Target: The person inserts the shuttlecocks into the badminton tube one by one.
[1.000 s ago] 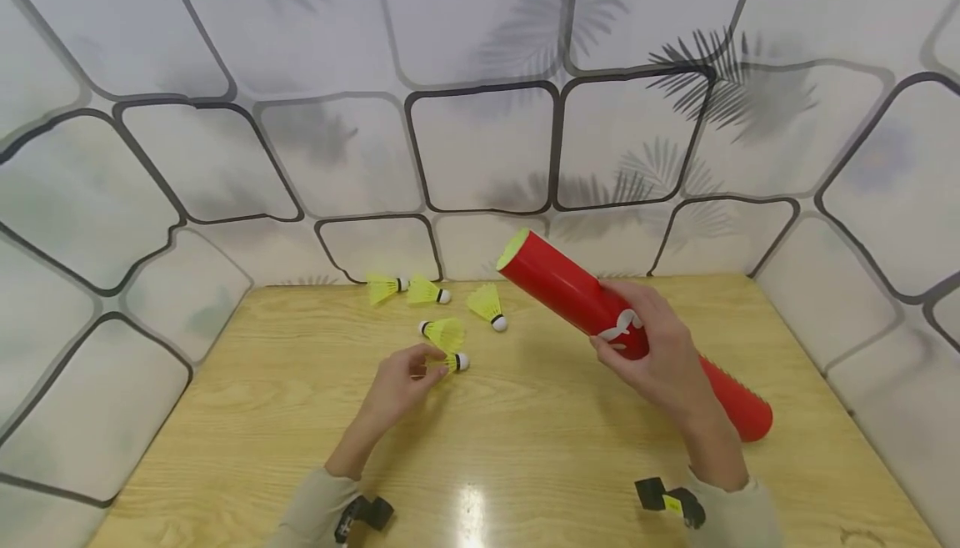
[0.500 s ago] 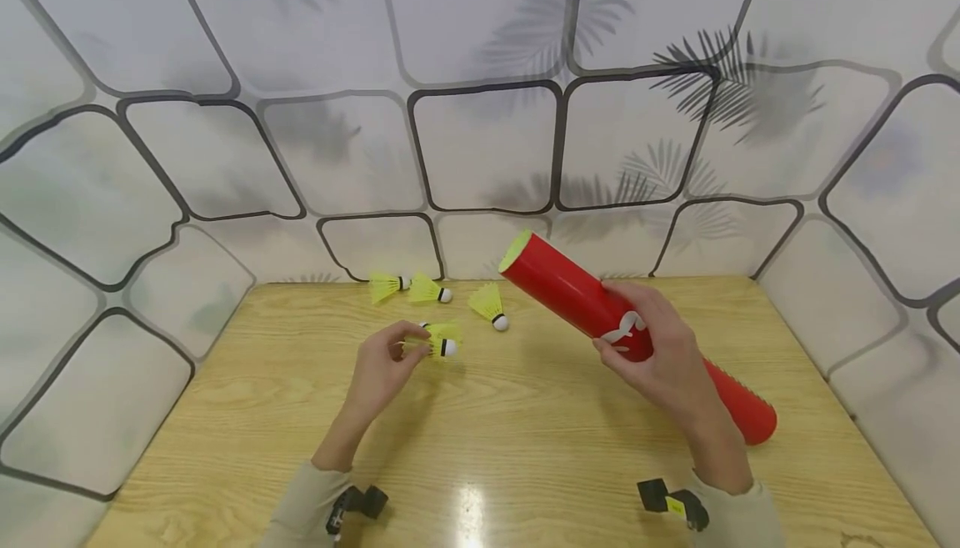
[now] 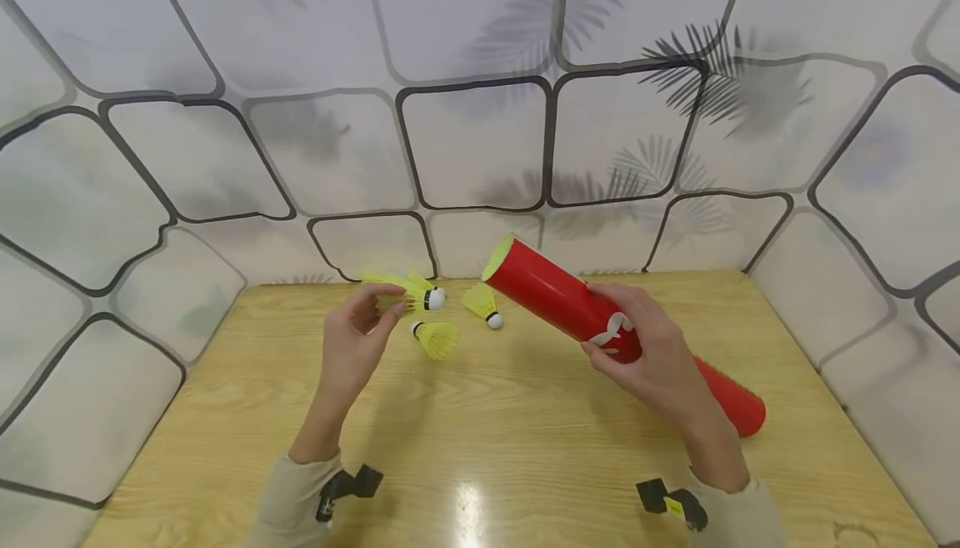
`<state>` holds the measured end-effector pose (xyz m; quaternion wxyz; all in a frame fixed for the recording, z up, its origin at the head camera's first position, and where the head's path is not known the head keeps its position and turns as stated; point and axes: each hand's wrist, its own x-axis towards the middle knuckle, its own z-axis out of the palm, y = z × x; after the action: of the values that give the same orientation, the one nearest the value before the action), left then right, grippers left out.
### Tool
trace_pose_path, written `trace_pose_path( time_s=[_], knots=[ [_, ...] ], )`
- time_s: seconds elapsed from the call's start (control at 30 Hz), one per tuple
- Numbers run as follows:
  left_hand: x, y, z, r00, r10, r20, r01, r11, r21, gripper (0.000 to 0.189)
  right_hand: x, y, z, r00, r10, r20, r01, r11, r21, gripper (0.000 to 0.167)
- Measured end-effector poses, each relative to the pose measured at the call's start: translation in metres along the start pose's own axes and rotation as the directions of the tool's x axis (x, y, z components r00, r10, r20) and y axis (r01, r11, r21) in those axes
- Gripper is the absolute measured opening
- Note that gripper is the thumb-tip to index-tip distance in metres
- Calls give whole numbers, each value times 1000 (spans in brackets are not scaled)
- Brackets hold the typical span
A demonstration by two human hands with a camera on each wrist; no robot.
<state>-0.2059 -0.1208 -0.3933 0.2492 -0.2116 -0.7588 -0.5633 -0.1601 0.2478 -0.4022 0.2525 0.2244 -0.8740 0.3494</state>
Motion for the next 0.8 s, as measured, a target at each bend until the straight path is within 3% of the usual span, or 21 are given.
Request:
trace_pose_path(
  time_s=[0.17, 0.4, 0.63, 0.8],
  knots=[
    [11, 13, -5, 996, 68, -54, -70, 997, -40, 19, 1, -2, 1, 1000, 2, 23, -1, 1000, -23, 90],
    [21, 27, -2, 996, 72, -61, -77, 993, -90, 20, 1, -5, 1, 999, 3, 37, -2, 1000, -28, 91],
    [25, 24, 8, 991, 111, -75, -123, 974, -190, 20, 2, -7, 3, 998, -8, 69, 10, 1000, -30, 94],
    [22, 23, 16, 987, 153, -43, -159, 970, -186, 20, 3, -8, 6, 997, -26, 78, 29, 999, -37, 94]
  ],
)
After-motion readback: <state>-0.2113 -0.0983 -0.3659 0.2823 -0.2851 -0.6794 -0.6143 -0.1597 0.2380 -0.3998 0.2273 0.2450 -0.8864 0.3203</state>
